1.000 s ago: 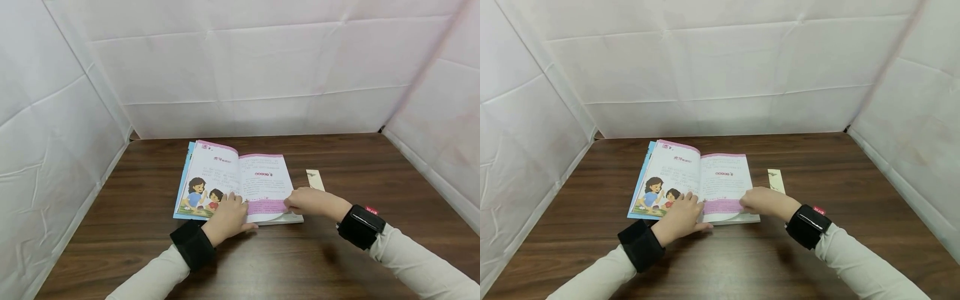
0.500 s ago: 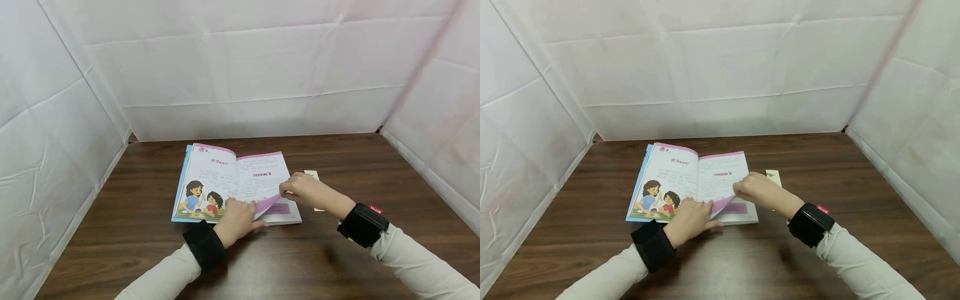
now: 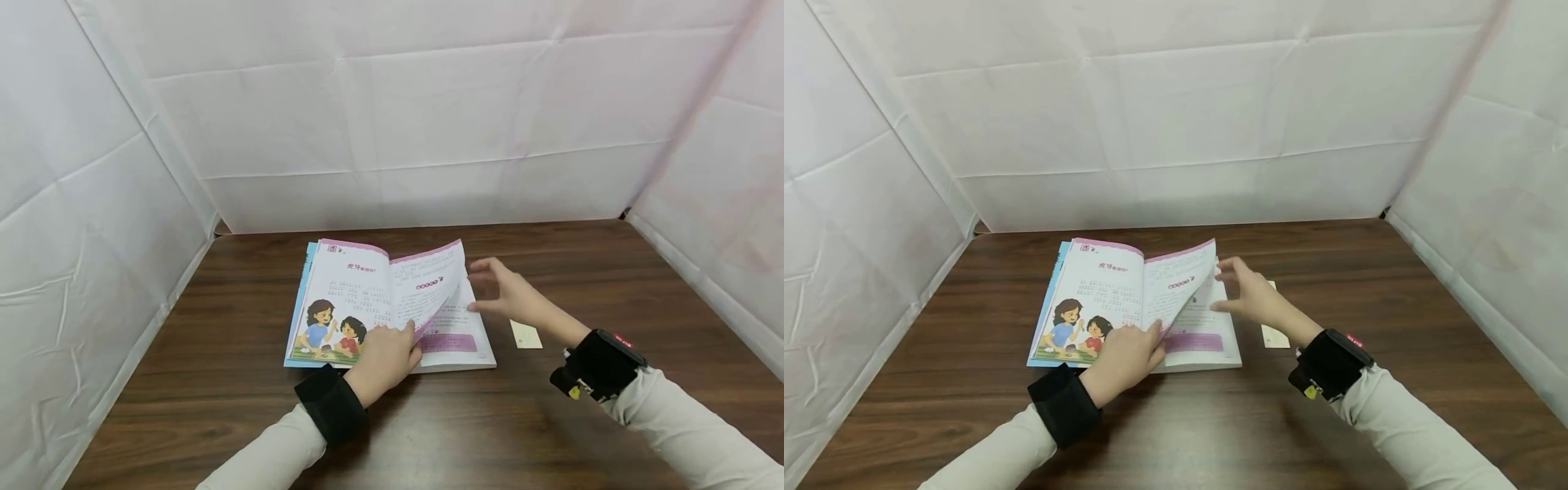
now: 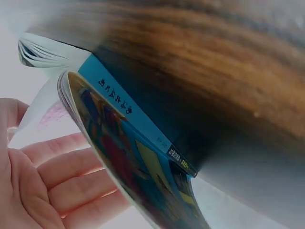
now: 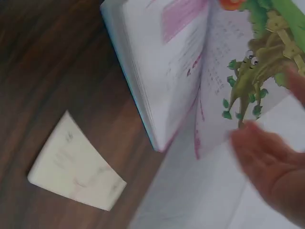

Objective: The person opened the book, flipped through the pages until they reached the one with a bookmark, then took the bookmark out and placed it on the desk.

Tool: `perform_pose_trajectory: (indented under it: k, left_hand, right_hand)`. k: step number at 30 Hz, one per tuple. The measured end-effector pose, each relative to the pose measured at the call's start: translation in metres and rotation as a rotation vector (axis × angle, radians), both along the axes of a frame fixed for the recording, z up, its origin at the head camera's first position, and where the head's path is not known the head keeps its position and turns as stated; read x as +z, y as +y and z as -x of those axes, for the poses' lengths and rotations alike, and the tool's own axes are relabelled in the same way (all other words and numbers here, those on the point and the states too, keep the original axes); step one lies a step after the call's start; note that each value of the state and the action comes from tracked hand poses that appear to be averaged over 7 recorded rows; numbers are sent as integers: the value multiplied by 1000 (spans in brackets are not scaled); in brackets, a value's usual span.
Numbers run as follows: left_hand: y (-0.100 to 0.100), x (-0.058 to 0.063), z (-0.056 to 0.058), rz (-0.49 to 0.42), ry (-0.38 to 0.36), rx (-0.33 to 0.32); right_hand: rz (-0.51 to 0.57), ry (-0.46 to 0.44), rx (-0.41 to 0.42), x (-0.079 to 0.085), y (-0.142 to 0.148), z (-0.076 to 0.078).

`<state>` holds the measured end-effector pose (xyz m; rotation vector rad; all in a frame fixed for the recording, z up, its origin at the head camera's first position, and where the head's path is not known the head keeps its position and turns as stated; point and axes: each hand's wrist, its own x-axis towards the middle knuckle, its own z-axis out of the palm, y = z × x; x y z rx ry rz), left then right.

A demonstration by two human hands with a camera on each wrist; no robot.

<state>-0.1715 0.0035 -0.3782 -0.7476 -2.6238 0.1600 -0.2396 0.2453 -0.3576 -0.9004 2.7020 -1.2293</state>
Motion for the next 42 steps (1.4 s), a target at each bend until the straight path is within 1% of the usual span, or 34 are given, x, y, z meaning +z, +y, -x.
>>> perform_pose_trajectory:
  k: [2, 3, 5, 7, 8, 10, 13, 16, 17, 21, 24, 26, 29, 30, 32, 35, 39, 40, 41, 42]
  left_hand:
    - [-1, 1, 1, -52, -40, 10]
    - [-1, 2, 1, -77, -57, 14]
    - [-1, 3, 2, -119, -94, 25]
    - [-1, 5, 4, -155, -136, 41]
    - [-1, 6, 4, -168, -160, 54]
    - [-2, 8, 6, -197, -193, 78]
    - [-4, 10, 8, -219, -214, 120]
    - [-9, 13, 10, -297, -245, 162]
    - [-11, 15, 11, -332, -268, 173]
    - [-21, 22, 12, -548, -398, 203]
    - [-29, 25, 11, -681, -463, 225]
    - [-35, 26, 8, -746, -483, 236]
    - [-43, 28, 4, -805, -478, 241]
    - [-45, 29, 3, -812, -463, 236]
    - [-50, 29, 1, -792, -413, 217]
    - [-55, 29, 0, -712, -344, 195]
    - [-59, 25, 2, -512, -225, 192]
    - [-59, 25, 2, -449, -188, 194]
    - [-59, 24, 3, -379, -129, 190]
    - [-59, 24, 3, -316, -87, 192]
  right_hand:
    - [-83, -61, 46, -7, 2, -1]
    - [-141, -76, 83, -11, 1, -2]
    - [-266, -79, 166, -17, 0, -6]
    - [-364, -90, 231, -23, -3, -11]
    - [-398, -102, 250, -25, -4, -12]
    - [-452, -97, 264, -27, -6, -15]
    - [-502, -71, 251, -29, -7, -17]
    - [-539, -43, 247, -30, -9, -16]
    - [-550, -43, 247, -30, -10, -15]
    - [-577, -38, 248, -30, -11, -14]
    - [-582, -45, 245, -30, -10, -14]
    - [-580, -54, 245, -30, -10, -13]
    - [-579, -62, 250, -30, -9, -13]
    - [-580, -65, 252, -30, -8, -13]
    - [-581, -77, 254, -29, -7, -12]
    - [-578, -86, 257, -28, -5, -12]
    - [-567, -87, 268, -28, -2, -11]
    - [-564, -89, 271, -28, -2, -11]
    - [-562, -91, 274, -28, -1, -10]
    - [-561, -92, 278, -28, 0, -10]
